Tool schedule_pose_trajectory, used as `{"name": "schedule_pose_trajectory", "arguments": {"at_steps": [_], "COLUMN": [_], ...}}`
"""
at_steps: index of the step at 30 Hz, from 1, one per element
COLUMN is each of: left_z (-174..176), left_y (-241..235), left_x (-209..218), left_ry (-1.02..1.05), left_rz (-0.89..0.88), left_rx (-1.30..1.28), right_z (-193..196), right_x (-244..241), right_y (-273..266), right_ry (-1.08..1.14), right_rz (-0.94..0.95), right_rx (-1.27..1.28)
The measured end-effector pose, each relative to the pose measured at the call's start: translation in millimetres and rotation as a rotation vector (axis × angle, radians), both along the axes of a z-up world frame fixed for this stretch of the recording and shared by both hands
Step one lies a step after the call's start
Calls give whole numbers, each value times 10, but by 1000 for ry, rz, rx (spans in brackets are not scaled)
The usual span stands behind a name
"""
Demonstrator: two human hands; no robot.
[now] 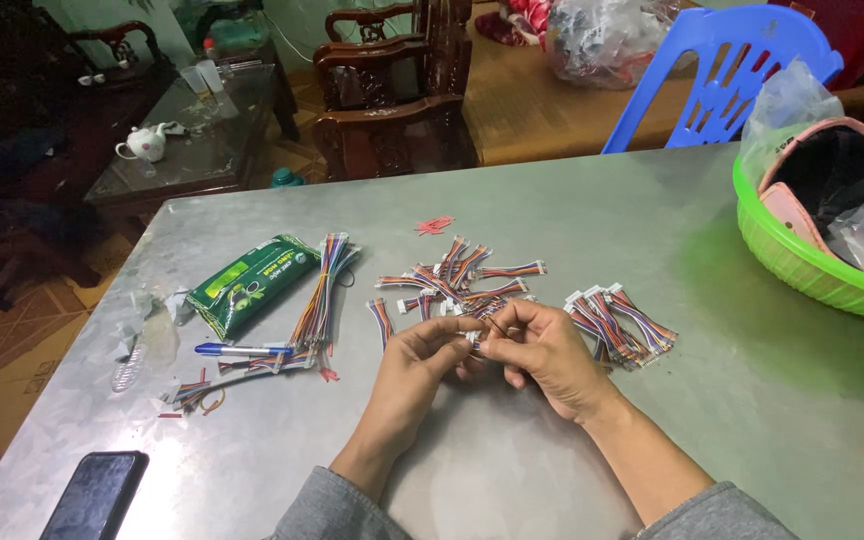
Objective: The person sits at a table and assembles small wire harnesses by hand. They pick up bundles of multi-colored wires and white plastic connectors, align the wires, and insert them into the connectors. The person handles the components one by one, occasionally adjusting the pile of wires on the table.
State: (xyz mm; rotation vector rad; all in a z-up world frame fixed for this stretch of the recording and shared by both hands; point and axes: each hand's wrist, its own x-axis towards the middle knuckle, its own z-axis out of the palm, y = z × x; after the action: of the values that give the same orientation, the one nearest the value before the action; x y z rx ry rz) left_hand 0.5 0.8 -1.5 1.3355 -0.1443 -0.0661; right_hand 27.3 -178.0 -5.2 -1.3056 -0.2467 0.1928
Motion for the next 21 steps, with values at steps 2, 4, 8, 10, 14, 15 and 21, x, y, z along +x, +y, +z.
{"name": "schedule_pose_trajectory", "arguments": {"at_steps": [2,4,8,10,14,15,21], "left_z": [-17,-49,-41,-72,18,16,-66], "left_y": [-1,-7,-20,-18,-37,-34,-22], "left_x": [6,20,22,33,-11,-11,30], "left_ry": [-6,-5,2,-10,-36,-42,-39], "left_rz": [1,8,16,13,33,31,-4], "left_rx": [7,-14,12,-9,11,21,-11], "right_z": [24,72,54,34,33,39,-66], "right_x": [-10,-26,-13,-13,-15,-21,42], "right_y": [6,14,-3,0,5,8,-15], "right_ry": [-4,11,5,-22,-5,-6,-19], "right_rz": [-1,-16,-4,-1,3,6,-18], "right_rx": [-10,0,18,13,-15,-22,3]}}
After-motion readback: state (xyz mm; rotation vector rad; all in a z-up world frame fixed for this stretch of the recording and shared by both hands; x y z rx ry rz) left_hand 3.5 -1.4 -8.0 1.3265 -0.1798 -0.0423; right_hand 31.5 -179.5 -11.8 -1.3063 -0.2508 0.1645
